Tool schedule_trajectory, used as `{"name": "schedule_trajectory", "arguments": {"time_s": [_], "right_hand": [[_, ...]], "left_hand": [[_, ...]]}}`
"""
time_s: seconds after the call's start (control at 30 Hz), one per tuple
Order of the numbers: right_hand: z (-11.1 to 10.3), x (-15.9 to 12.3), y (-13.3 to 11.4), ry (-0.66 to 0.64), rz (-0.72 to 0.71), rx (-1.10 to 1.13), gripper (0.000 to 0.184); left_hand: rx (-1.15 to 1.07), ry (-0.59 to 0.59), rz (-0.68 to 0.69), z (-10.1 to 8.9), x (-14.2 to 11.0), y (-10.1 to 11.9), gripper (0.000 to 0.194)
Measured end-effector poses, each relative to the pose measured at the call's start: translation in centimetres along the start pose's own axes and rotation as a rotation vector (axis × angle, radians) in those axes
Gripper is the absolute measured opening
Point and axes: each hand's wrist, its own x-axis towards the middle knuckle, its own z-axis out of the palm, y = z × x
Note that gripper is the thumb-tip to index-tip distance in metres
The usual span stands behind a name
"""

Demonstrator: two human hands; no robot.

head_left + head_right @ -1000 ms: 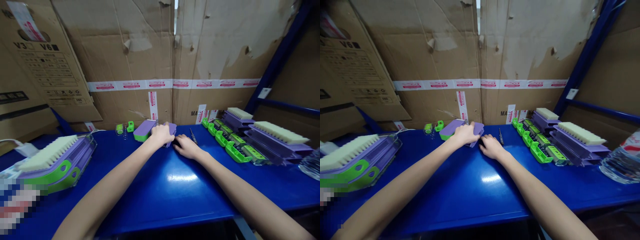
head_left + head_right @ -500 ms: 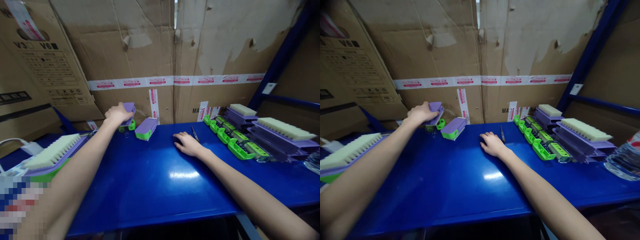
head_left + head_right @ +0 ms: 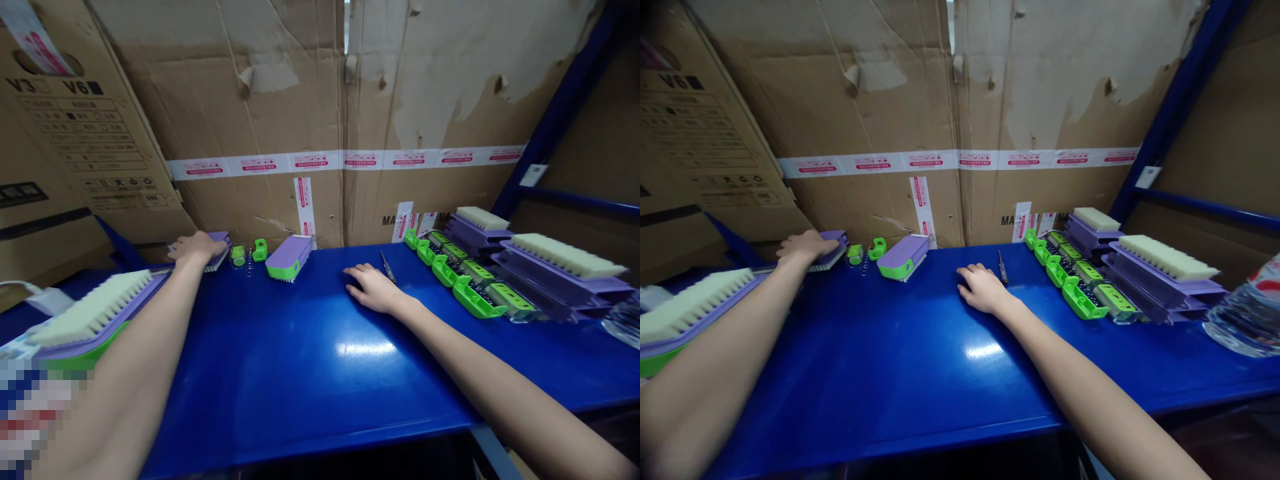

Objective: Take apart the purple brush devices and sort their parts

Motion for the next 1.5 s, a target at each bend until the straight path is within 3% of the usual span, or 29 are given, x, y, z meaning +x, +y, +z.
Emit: {"name": "schedule_trajectory", "arguments": {"time_s": [0.2,0.63,0.73,0.87,1.0,1.5], "right_hand": [[-0.2,-0.1,-0.1,0.002,-0.002,-0.004,0.042],[-0.2,-0.1,-0.2,0.0,-0.001,-0.008,0.041],[-0.3,-0.1,-0.3,-0.003,0.001,-0.006,0.042],[-0.4,-0.2,-0.4,-0.006,-0.001,-0.001,0.042],[-0.3,-0.2,-0.3,-0.004,0.001,-0.003,0.042],[-0.2,-0.1,-0.2,-0.008,-0.001,0.002,0.043]], "left_hand": [[-0.021,-0.069,0.014,1.3,0.2,-0.9,0.085],[-0.022,-0.045,0.074,2.8,1.8,-1.8,0.081],[-0.014,0.009,0.078,2.9,1.6,-1.6,0.079],[0.05,0.134,0.227,3.2,0.6,-0.6,0.072],[0.145,0.155,0.327,3.9,-0.1,0.5,0.06],[0.261,0.289,0.366,5.5,0.7,0.1,0.042]]}}
